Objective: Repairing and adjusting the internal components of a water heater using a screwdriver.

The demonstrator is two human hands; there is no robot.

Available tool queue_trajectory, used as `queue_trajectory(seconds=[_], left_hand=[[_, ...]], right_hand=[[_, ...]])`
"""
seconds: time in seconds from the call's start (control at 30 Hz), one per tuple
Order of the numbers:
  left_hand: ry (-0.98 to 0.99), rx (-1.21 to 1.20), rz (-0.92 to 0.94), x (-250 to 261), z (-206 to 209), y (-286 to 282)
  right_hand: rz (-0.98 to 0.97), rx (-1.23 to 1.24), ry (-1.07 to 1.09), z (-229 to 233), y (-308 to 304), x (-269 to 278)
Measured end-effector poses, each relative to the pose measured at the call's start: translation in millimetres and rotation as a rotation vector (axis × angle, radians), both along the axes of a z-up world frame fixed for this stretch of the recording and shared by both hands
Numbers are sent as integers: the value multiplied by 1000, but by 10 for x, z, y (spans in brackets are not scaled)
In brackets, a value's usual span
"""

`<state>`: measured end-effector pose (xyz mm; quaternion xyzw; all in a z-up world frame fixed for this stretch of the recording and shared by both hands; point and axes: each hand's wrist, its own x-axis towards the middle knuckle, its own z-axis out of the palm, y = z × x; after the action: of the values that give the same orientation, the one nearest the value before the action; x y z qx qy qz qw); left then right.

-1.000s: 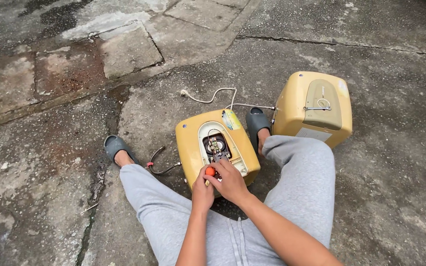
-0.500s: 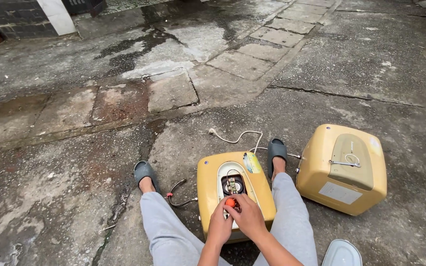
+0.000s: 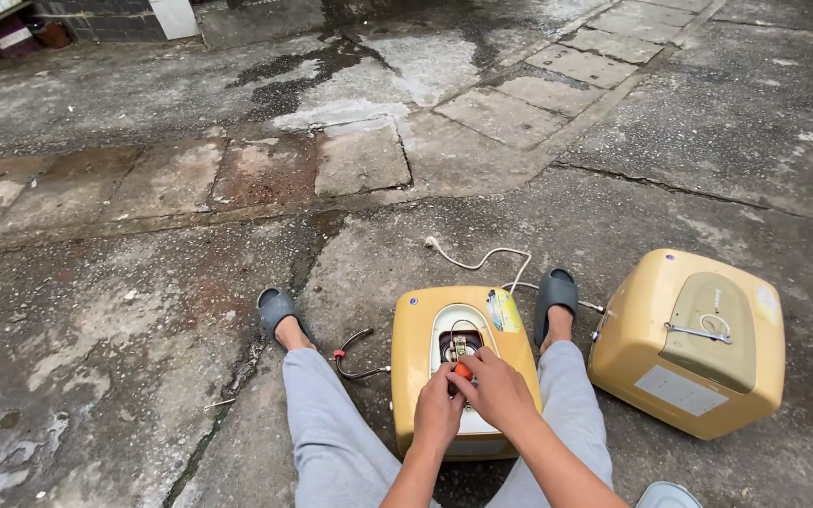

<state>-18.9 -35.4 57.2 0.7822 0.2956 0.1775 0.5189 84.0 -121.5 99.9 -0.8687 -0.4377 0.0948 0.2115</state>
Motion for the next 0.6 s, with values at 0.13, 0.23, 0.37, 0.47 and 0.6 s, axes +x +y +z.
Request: queue_trajectory(seconds=[0.13, 0.23, 0.37, 0.47, 0.6], left_hand=[[-41, 38, 113, 87, -226, 16], [-22, 16, 94, 88, -161, 92], [-51, -93, -100, -54, 30, 87], [-49, -27, -53, 24, -181, 80], [-156, 103, 71, 162, -512, 28]], right_hand=[[131, 85, -17, -105, 93, 66], [247, 97, -31, -14, 107, 156], [372, 178, -7, 62, 27, 200], [375, 151, 16, 85, -7, 235], [51, -26, 14, 46, 43, 170]])
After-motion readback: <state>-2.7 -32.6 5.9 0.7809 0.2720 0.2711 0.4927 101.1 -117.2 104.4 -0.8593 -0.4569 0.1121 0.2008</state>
